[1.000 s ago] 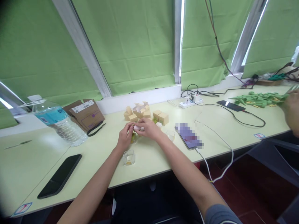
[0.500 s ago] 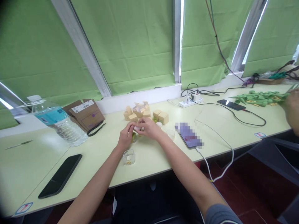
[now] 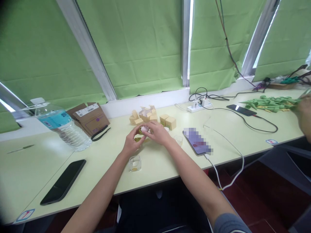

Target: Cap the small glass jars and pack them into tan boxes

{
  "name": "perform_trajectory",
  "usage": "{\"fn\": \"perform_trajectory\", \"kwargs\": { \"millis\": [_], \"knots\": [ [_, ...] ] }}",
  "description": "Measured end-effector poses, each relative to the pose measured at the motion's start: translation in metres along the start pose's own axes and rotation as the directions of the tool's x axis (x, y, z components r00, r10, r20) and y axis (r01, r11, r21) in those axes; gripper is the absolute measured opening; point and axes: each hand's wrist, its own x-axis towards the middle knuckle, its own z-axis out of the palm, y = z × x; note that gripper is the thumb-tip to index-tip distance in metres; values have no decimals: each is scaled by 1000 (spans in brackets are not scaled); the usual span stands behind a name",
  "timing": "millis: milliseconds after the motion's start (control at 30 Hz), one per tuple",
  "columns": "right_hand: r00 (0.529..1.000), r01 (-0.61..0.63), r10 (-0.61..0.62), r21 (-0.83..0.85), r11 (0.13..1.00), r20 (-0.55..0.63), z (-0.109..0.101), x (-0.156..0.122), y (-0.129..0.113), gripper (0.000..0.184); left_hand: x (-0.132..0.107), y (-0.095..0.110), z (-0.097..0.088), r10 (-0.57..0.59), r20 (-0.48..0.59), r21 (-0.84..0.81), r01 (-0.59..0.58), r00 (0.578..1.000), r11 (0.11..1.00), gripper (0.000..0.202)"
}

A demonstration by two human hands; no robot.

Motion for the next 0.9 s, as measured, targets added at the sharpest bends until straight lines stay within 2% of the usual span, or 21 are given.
{"fn": "perform_trajectory", "kwargs": {
  "millis": [133,333,667,900],
  "knots": [
    [1000,-5,5,27,1000,0,1,0,0,30,0,-6,1,38,-25,95,-35,999,995,59],
    [1000,-16,15,42,999,8,4,-1,-3,25,0,-7,0,88,-70,146,-77,994,986,52],
    [1000,-6,6,79,997,9,6,0,-5,21,-2,-10,-3,88,-19,162,-84,996,983,56],
    [1000,10,-10,42,999,9,5,2,-5,18,-3,-12,-3,100,-7,135,-98,995,986,58]
  ]
}}
